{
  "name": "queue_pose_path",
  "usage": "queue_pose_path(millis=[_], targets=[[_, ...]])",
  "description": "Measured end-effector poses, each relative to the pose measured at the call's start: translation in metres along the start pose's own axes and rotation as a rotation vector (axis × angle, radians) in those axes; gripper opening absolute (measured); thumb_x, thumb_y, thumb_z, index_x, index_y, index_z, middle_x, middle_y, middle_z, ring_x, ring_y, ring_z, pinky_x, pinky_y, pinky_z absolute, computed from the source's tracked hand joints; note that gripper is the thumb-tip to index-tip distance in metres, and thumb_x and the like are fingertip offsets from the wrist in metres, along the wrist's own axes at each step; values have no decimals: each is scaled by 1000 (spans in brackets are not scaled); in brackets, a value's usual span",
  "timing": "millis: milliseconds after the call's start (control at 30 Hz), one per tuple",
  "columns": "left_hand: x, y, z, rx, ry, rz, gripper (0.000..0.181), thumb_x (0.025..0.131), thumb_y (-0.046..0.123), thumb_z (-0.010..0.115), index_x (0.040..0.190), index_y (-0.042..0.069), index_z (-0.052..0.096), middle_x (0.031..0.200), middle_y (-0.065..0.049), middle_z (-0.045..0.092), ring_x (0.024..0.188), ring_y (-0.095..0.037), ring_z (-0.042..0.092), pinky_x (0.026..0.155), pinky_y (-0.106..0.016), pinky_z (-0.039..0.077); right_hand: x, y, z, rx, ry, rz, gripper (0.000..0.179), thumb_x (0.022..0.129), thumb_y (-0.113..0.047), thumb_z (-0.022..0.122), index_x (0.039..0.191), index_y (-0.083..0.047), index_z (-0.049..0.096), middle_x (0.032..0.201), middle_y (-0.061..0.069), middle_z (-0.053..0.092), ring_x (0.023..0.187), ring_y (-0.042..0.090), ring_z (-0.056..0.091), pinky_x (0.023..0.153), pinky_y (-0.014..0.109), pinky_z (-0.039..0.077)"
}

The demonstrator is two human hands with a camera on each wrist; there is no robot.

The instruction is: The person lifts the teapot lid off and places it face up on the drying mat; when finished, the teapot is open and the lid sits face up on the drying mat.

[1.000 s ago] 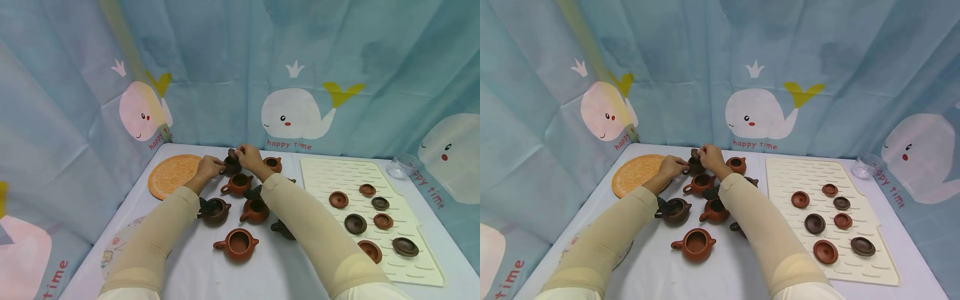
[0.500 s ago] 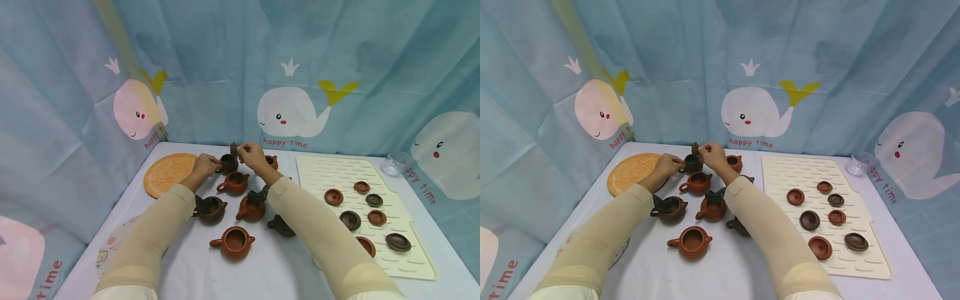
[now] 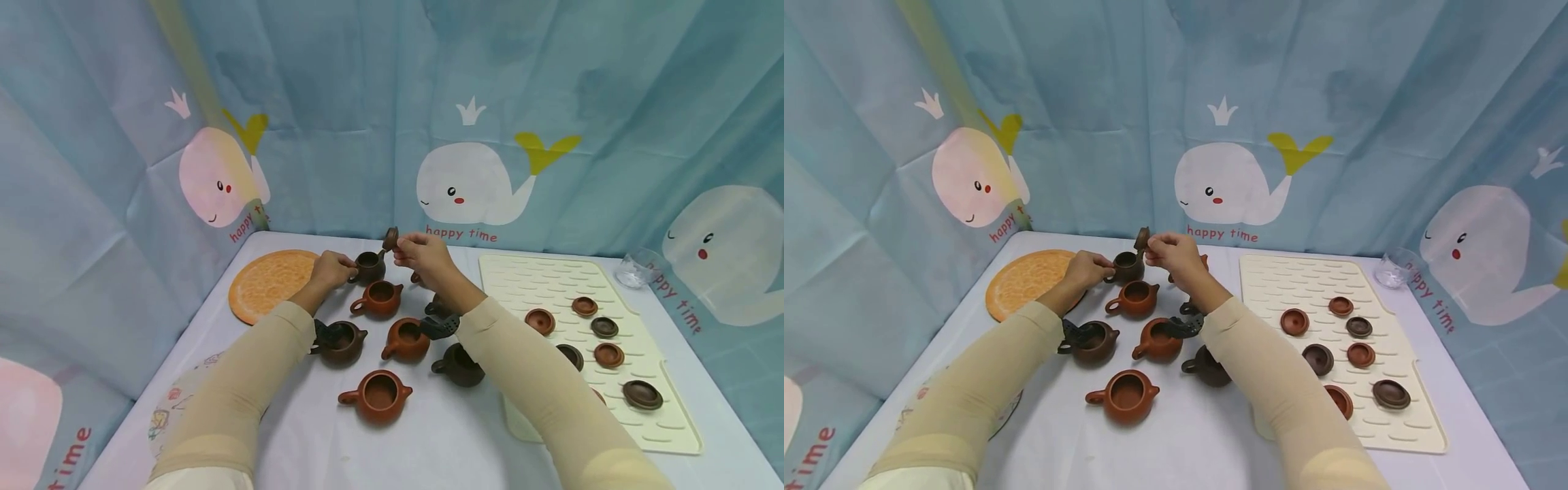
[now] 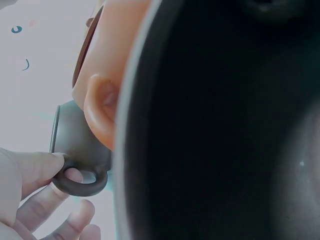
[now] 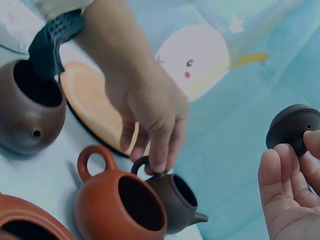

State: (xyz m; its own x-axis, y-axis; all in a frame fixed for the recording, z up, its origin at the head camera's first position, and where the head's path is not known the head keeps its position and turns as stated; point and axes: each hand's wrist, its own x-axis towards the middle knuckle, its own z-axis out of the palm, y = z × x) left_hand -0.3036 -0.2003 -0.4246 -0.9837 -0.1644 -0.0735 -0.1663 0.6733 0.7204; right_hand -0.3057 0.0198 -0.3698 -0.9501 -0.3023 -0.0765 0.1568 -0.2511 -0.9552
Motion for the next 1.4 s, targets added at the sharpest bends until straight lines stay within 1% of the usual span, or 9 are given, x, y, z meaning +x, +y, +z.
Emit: queue_pose_path(millis=[67,267,333,500,567,800,933,1167,1400], targets=[[-1,1,0,2,-2,-4,13,88,12,70,99,6,75,98,-10,68,87,-25,55,68,-33,45,-5,-5,-1,51,-11,8,11,94,-5,62,99,5,62,88,17,61,74,22,62,73,33,54],[-1,1,-1,-9,3,-6,12,88,11,70,98,6,75,97,-11,68,89,-25,54,70,-34,45,-17,-15,-6,179,-64,-1,4,95,0,52,95,1,56,87,15,55,71,22,57,67,30,52],[-1,1,-1,0,6,-5,13,88,12,70,98,6,75,98,-10,68,90,-25,54,71,-35,45,-20,-17,-8,206,-86,3,11,94,1,49,103,-2,54,86,15,54,69,22,56,66,30,51],[-1,2,0,-2,3,-15,13,88,13,70,98,6,75,98,-10,67,90,-25,55,70,-35,45,-27,-19,-14,260,-152,13,49,91,2,44,137,-16,48,86,16,49,66,24,54,64,33,49],[-1,1,0,-10,1,-22,12,88,13,70,98,6,75,98,-10,67,88,-25,55,69,-34,45,-29,-20,-17,279,-182,14,53,92,1,43,142,-17,45,86,16,48,66,24,54,64,33,49],[0,-1,1,-11,-1,-32,13,89,13,69,99,6,74,98,-10,67,87,-24,55,68,-33,45,-36,-22,-27,355,-234,16,33,99,-14,42,131,-14,50,87,13,52,68,24,53,66,33,49],[0,-1,1,3,2,-15,12,88,13,70,98,6,74,97,-10,67,87,-24,55,68,-33,45,-40,-26,-33,321,-243,-13,25,100,-20,52,125,-14,50,86,13,55,67,24,56,66,33,51],[0,0,0,9,-17,1,13,89,12,69,98,5,74,99,-11,67,89,-25,54,70,-34,45,-50,-41,-41,193,-254,-63,34,95,-3,56,125,-4,40,102,18,57,81,26,64,78,38,53],[0,2,-1,21,-17,10,12,89,12,69,98,6,74,100,-11,67,91,-25,54,74,-36,45,-58,-57,-56,65,-243,-71,46,90,7,59,134,0,45,121,22,49,95,27,63,86,35,50]])
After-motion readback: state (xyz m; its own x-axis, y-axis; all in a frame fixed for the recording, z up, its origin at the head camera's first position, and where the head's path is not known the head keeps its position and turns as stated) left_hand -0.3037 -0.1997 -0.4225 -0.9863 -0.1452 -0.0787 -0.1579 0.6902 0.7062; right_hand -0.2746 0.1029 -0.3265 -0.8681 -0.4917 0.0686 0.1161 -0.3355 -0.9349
